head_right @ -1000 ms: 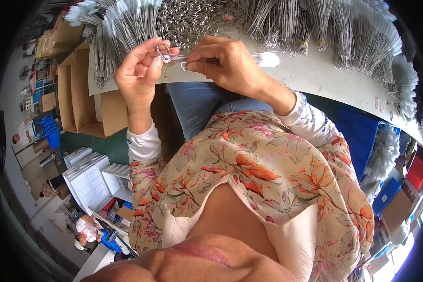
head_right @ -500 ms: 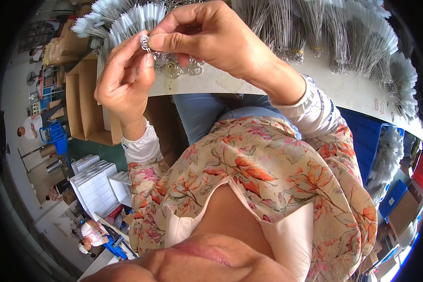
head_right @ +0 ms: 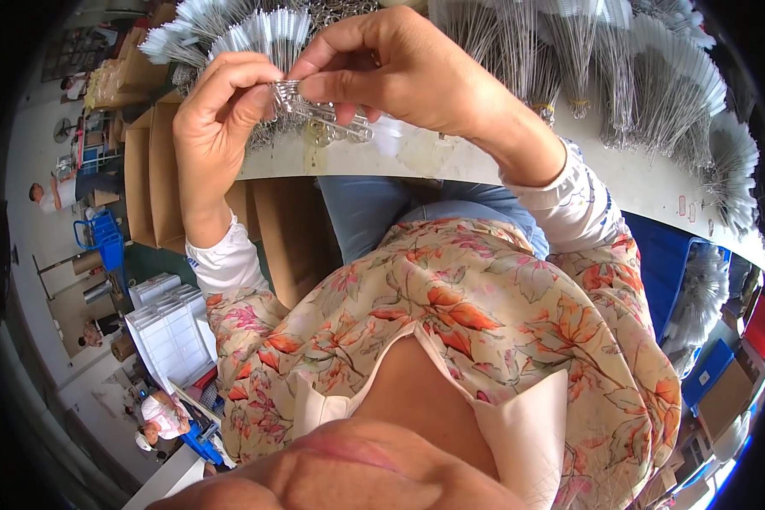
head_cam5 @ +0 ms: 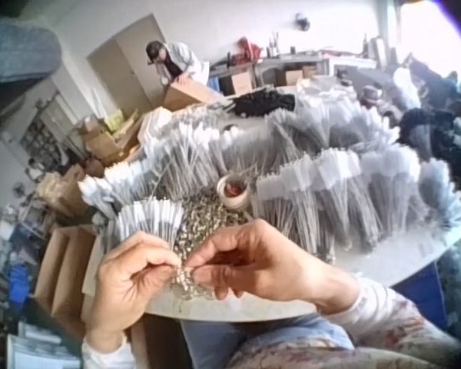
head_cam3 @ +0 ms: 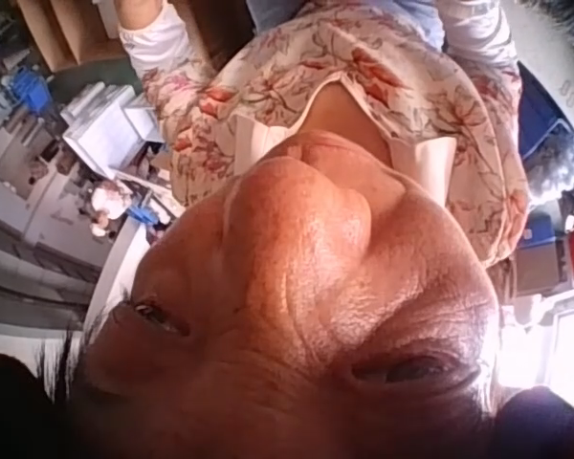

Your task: Assembling small white cleaning brushes onto metal split rings in a workshop environment.

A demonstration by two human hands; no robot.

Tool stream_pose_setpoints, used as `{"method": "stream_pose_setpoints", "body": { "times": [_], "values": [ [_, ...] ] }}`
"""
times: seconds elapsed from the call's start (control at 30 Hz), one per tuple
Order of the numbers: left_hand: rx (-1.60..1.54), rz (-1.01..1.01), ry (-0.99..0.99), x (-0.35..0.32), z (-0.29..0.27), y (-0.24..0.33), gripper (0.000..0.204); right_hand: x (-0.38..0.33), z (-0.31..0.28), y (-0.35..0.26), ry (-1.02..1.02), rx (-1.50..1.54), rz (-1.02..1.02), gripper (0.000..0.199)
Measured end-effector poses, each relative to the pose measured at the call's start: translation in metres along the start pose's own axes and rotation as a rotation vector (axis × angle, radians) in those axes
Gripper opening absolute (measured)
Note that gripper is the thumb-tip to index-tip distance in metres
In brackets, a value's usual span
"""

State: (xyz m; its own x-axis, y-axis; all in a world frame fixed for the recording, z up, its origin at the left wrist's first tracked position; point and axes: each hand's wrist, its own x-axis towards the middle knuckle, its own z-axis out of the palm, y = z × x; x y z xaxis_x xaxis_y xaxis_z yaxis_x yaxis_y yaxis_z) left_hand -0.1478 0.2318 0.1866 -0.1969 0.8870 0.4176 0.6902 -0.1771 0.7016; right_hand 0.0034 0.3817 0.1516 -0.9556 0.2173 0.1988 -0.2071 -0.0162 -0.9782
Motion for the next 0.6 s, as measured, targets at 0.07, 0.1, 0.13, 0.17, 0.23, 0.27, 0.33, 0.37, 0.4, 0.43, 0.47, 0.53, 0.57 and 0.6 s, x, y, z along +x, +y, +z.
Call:
{"method": "stream_pose_setpoints", "body": {
  "times": [0.07,0.1,0.13,0.17,0.23,0.27,0.33,0.37,0.4,0.43,0.47,0.53,0.57,0.6],
  "values": [
    [-0.064,-0.222,0.005,-0.004,0.004,0.001,0.012,0.001,-0.001,0.003,0.006,0.048,0.012,0.016],
    [-0.062,-0.222,0.007,-0.006,0.006,-0.003,0.012,0.002,-0.002,0.006,-0.010,0.059,0.005,0.016],
    [-0.420,-0.314,0.034,-0.006,0.008,-0.008,0.014,0.002,-0.002,0.008,-0.026,0.071,-0.002,0.017],
    [-0.779,-0.401,0.063,-0.007,0.008,-0.011,0.016,0.003,-0.002,0.009,-0.028,0.071,-0.003,0.017],
    [-0.772,-0.442,0.033,-0.005,0.009,-0.008,0.017,0.002,-0.004,0.011,0.025,0.040,0.009,0.017],
    [-0.763,-0.483,0.005,-0.005,0.009,-0.006,0.018,0.002,-0.004,0.011,0.025,0.039,0.012,0.017],
    [-0.467,-0.426,-0.038,-0.005,0.008,0.001,0.018,0.006,-0.004,0.011,0.027,-0.016,0.050,0.017],
    [-0.170,-0.362,-0.081,-0.006,0.008,0.005,0.018,0.008,-0.002,0.013,0.024,-0.017,0.054,0.017],
    [0.030,-0.344,-0.087,-0.007,0.007,0.008,0.018,0.010,0.000,0.014,0.006,0.000,0.038,0.017],
    [0.029,-0.346,-0.082,-0.009,0.004,0.004,0.018,0.011,0.002,0.015,-0.013,0.016,0.022,0.017],
    [-0.399,-0.430,-0.051,-0.011,-0.002,-0.004,0.019,0.011,0.002,0.014,-0.018,0.014,0.023,0.017],
    [-0.888,-0.544,0.063,-0.013,-0.002,-0.008,0.021,0.011,0.002,0.015,-0.039,0.050,0.031,0.018],
    [-0.890,-0.545,0.068,-0.015,-0.002,-0.003,0.021,0.012,0.003,0.015,-0.044,0.049,0.033,0.018],
    [-0.791,-0.545,0.039,-0.016,-0.002,0.006,0.024,0.011,0.005,0.017,-0.048,0.072,0.041,0.018]
  ]
}}
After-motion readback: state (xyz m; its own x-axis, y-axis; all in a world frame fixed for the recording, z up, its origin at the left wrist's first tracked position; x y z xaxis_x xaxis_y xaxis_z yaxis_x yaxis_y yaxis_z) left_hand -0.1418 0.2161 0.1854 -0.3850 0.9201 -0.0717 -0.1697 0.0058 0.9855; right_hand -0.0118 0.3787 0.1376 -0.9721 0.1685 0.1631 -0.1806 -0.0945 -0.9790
